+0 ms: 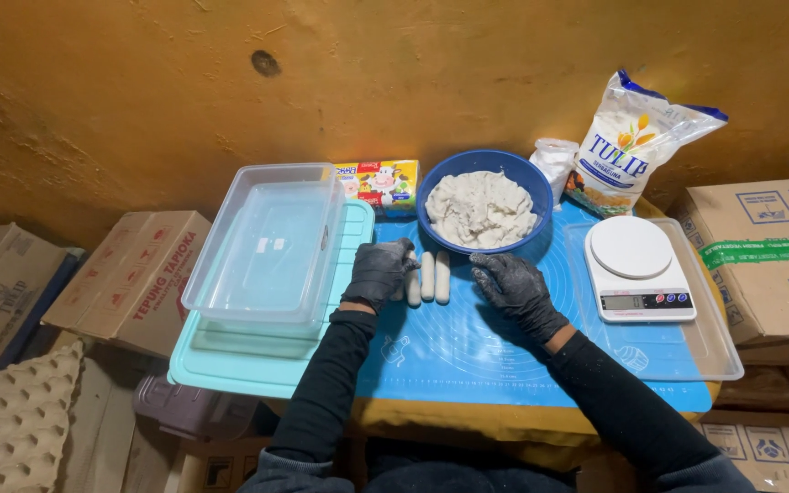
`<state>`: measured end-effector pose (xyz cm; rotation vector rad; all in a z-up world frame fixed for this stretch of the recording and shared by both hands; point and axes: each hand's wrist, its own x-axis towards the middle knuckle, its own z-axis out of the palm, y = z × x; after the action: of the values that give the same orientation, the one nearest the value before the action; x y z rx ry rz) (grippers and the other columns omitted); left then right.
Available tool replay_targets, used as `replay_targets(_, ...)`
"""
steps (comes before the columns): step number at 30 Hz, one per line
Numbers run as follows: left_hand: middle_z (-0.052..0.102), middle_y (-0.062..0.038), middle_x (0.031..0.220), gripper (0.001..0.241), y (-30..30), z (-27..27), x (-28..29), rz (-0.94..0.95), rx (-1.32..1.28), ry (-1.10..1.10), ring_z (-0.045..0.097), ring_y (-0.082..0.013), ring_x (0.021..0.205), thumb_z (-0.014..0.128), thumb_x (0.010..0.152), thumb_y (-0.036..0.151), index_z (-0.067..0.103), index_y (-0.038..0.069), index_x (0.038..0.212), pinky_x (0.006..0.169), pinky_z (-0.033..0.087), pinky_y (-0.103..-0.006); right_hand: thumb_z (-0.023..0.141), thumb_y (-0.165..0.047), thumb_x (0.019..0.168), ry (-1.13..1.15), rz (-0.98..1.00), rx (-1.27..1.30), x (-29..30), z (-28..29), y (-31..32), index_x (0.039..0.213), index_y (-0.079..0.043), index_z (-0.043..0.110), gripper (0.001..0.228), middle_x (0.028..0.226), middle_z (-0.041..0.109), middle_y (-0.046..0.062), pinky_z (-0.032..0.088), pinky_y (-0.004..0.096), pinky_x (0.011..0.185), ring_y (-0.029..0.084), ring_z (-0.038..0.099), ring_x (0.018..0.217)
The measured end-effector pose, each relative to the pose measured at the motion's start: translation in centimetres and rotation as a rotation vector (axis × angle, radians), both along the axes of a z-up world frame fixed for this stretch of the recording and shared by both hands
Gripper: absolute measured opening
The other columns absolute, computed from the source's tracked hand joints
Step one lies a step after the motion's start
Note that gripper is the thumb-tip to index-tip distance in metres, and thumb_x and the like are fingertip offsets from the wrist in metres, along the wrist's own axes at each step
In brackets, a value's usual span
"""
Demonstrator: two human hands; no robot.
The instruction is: Shaping dough into small cylinders and weighing them on a digital scale for portion control.
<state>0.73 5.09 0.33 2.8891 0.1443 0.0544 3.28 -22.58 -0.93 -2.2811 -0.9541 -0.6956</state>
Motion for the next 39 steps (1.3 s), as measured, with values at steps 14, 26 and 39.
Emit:
replay_targets(14, 0.076, -0.003, 0.109, 0.030, 0.9, -2.9, 2.9, -0.101, 0.075, 0.009, 0.071, -0.0303, 0.112, 0.060, 0.099, 0.043, 0.069, 0.028, 0.124, 0.102, 0.055, -0.0496, 0.064, -0.042, 0.099, 0.045, -0.009, 0.011, -2.8, 3.0, 0.8, 0.116, -0.032, 0.071, 0.021, 0.096, 0.072, 0.003, 0.060, 0.044, 0.084, 0.029, 0.073, 0.095)
replay_targets(26, 0.067, -0.011, 0.137, 0.048, 1.8, -8.5, 4.3, -0.159, 0.134, -0.086, 0.064, -0.0322, 0.126, 0.044, 0.108, 0.044, 0.058, 0.019, 0.145, 0.106, 0.052, -0.0513, 0.064, -0.039, 0.100, 0.100, 0.020, -0.009, -2.6, 3.7, 0.5, 0.115, -0.028, 0.072, 0.020, 0.097, 0.074, 0.004, 0.059, 0.045, 0.086, 0.030, 0.073, 0.097)
replay_targets(39, 0.023, -0.020, 0.171, 0.089, -8.4, -0.2, -5.6, -0.015, 0.108, 0.173, 0.014, -0.0435, 0.158, 0.025, 0.100, 0.075, 0.024, 0.016, 0.166, 0.124, 0.007, -0.0680, 0.067, -0.037, 0.098, 0.043, 0.031, 0.040, -3.1, 3.3, 1.0, 0.109, -0.024, 0.074, 0.018, 0.092, 0.074, 0.004, 0.060, 0.044, 0.082, 0.029, 0.073, 0.094)
